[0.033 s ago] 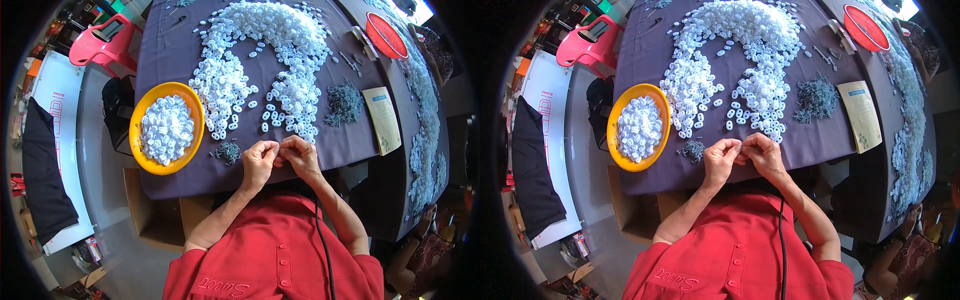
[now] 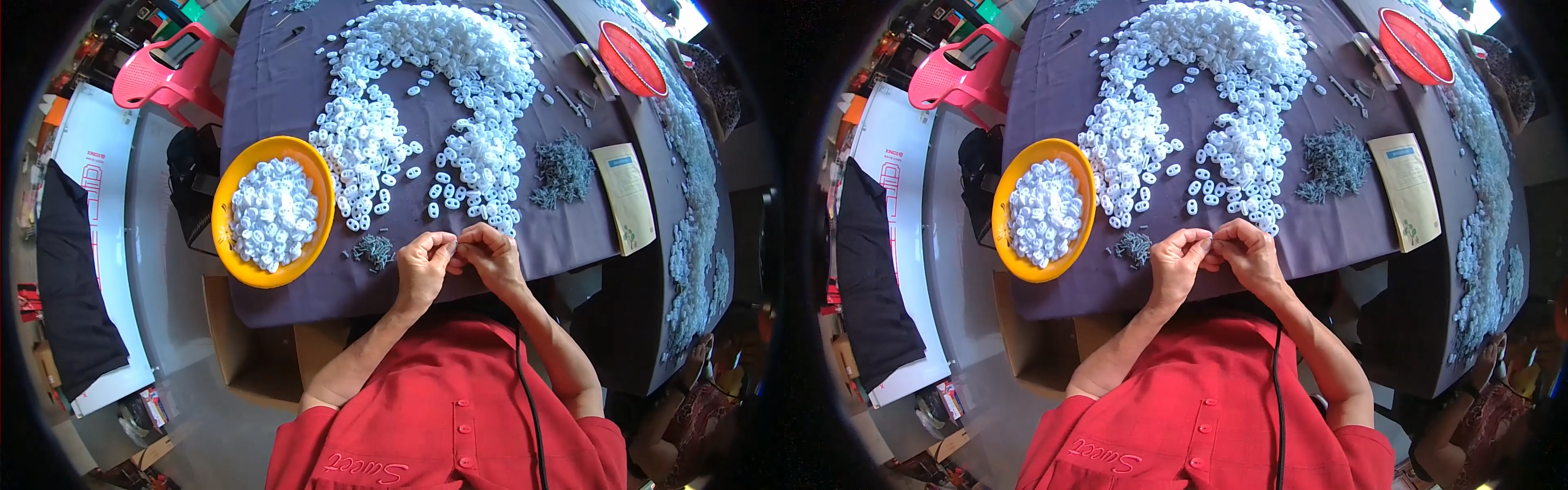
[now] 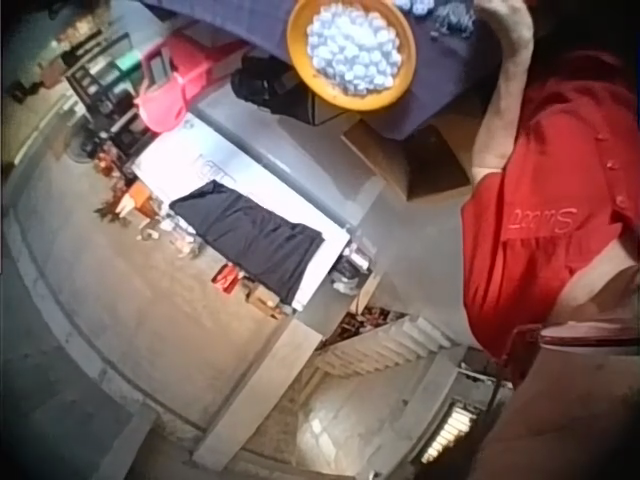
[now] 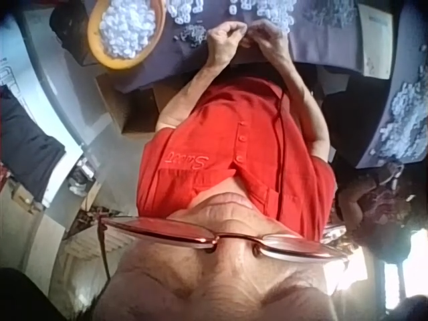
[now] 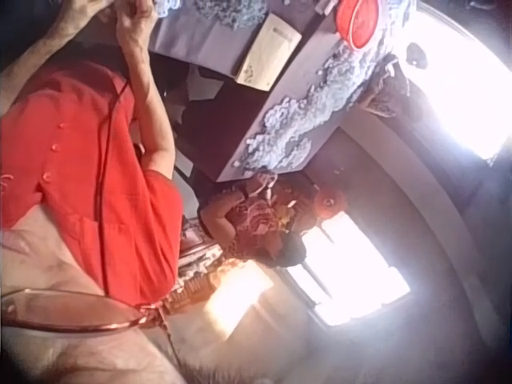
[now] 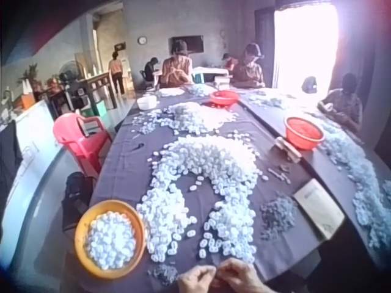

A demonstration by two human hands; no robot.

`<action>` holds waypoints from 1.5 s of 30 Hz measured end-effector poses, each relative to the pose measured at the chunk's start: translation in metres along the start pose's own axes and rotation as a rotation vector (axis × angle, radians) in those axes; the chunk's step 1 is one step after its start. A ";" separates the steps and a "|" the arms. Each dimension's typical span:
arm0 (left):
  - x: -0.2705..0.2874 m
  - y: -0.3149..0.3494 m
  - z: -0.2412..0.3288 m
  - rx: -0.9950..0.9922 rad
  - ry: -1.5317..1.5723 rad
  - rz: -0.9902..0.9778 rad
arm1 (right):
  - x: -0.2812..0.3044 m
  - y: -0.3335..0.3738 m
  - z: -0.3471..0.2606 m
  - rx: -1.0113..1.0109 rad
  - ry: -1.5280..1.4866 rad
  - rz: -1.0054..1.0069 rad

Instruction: The person assembles small plastic components by hand, inserting dark components into white plastic frames.

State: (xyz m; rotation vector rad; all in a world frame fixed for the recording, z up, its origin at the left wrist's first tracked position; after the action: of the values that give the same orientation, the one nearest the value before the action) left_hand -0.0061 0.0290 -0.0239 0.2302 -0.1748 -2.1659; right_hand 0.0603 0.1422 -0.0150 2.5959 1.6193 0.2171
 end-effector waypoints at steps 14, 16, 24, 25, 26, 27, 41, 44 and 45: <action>0.005 -0.016 -0.004 0.129 0.214 -0.032 | 0.020 -0.014 -0.031 0.014 0.275 0.073; 0.007 -0.015 -0.003 0.121 0.249 0.002 | 0.021 -0.028 -0.041 0.202 0.400 0.149; 0.013 -0.010 -0.008 0.107 0.379 0.096 | -0.011 -0.047 -0.044 0.497 0.981 0.028; 0.012 -0.010 -0.008 0.101 0.366 0.093 | -0.012 -0.048 -0.043 0.487 1.000 0.025; 0.012 -0.009 -0.009 0.102 0.347 0.090 | -0.012 -0.049 -0.042 0.482 1.010 0.023; 0.011 -0.010 -0.010 0.092 0.357 0.091 | -0.013 -0.050 -0.042 0.480 1.022 0.020; 0.012 -0.011 -0.001 0.222 0.649 0.005 | -0.002 -0.019 -0.019 -0.122 -0.073 0.051; 0.005 -0.016 0.002 0.223 0.703 -0.034 | -0.001 -0.015 -0.012 -0.078 -0.160 0.066; 0.004 -0.016 0.003 0.220 0.690 -0.035 | 0.000 -0.014 -0.010 -0.065 -0.261 0.056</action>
State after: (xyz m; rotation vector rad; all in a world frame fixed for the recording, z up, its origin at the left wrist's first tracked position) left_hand -0.0224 0.0348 -0.0249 1.0862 -0.0107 -1.9759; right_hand 0.0463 0.1482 -0.0071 2.4987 1.4279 -0.0632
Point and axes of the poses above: each hand's wrist, its own y-axis away from the middle knuckle, its own x-axis out of the back of the hand, z = x × y, the point moved 5 cm from there along -y, towards the middle knuckle, and after that the axes turned 2 degrees about -y, right-handed, at the moved point
